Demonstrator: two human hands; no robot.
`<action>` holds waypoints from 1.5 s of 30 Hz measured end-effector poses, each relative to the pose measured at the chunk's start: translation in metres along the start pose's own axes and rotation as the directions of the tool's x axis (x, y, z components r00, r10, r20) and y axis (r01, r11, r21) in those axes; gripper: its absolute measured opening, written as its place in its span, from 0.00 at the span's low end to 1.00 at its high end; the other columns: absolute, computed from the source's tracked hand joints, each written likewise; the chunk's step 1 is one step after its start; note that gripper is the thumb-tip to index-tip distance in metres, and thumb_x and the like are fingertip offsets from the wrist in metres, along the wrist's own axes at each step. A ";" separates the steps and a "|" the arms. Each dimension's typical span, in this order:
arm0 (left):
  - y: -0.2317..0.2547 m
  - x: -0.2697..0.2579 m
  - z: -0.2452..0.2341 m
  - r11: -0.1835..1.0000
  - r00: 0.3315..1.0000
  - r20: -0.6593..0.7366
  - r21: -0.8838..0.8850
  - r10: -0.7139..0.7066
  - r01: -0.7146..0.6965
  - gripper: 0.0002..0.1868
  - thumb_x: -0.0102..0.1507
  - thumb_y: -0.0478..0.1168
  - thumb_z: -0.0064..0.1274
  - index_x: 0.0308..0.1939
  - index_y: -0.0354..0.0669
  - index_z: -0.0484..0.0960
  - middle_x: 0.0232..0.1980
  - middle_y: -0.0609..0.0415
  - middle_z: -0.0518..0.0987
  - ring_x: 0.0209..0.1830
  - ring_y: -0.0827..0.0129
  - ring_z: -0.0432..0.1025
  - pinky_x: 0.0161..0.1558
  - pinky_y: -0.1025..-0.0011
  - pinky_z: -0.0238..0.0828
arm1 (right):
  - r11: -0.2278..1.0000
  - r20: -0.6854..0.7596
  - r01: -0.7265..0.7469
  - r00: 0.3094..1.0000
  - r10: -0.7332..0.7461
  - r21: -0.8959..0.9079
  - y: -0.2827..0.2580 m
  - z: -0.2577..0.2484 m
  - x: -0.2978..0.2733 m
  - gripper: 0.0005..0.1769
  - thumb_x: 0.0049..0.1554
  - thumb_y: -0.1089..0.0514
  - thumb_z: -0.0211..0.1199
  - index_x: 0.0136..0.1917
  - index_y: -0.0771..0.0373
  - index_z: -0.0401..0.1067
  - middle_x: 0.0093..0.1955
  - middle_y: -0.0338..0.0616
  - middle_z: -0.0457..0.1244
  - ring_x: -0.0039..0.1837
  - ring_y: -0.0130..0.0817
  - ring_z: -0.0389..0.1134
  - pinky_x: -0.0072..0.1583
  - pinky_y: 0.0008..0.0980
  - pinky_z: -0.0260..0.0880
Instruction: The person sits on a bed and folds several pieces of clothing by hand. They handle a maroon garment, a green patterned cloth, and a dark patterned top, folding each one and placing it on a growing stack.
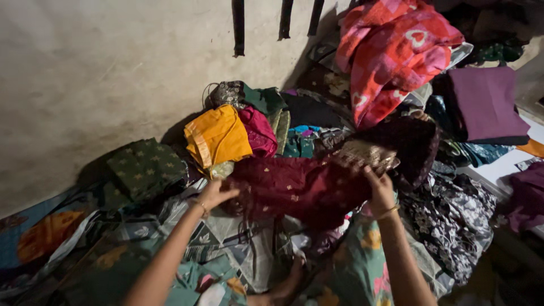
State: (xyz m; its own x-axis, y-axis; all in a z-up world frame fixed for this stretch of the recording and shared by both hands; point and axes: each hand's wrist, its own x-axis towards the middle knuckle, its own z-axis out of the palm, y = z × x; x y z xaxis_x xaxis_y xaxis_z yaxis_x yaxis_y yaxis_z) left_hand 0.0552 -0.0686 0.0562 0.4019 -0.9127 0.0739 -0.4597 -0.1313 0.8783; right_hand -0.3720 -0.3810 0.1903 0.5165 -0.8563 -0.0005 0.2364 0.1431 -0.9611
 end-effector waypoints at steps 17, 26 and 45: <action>-0.090 0.128 0.098 0.874 0.754 -0.655 0.332 -0.058 0.355 0.30 0.61 0.62 0.57 0.44 0.35 0.83 0.44 0.31 0.81 0.47 0.36 0.75 0.50 0.49 0.72 | 0.968 -0.168 -0.076 0.985 0.036 -0.238 0.162 -0.070 0.192 0.28 0.62 0.43 0.68 0.64 0.68 0.72 0.53 0.49 0.65 0.51 0.35 0.65 0.50 0.34 0.67; -0.098 0.138 0.083 0.949 0.840 -0.495 0.090 -0.221 0.302 0.34 0.58 0.62 0.62 0.48 0.32 0.82 0.46 0.33 0.83 0.47 0.41 0.77 0.48 0.54 0.73 | 0.768 -0.229 0.064 0.935 -0.269 -0.637 0.189 -0.038 0.209 0.36 0.59 0.43 0.73 0.66 0.74 0.67 0.60 0.55 0.66 0.61 0.41 0.65 0.63 0.37 0.64; -0.008 -0.025 -0.041 0.959 0.972 -0.095 -0.210 -0.213 0.190 0.19 0.63 0.49 0.60 0.50 0.37 0.86 0.45 0.58 0.85 0.42 0.76 0.75 0.48 0.72 0.73 | 0.781 0.290 -0.064 0.907 0.304 -0.621 0.172 0.005 0.115 0.20 0.51 0.54 0.63 0.56 0.62 0.79 0.53 0.50 0.69 0.53 0.43 0.69 0.54 0.38 0.71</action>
State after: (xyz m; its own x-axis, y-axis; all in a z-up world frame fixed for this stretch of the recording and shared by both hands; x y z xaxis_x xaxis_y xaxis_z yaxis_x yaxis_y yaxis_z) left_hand 0.0809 -0.0294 0.0669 0.5643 -0.8225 -0.0705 -0.1986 -0.2181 0.9555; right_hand -0.2682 -0.4526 0.0262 0.7790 -0.5898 -0.2130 -0.3596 -0.1419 -0.9223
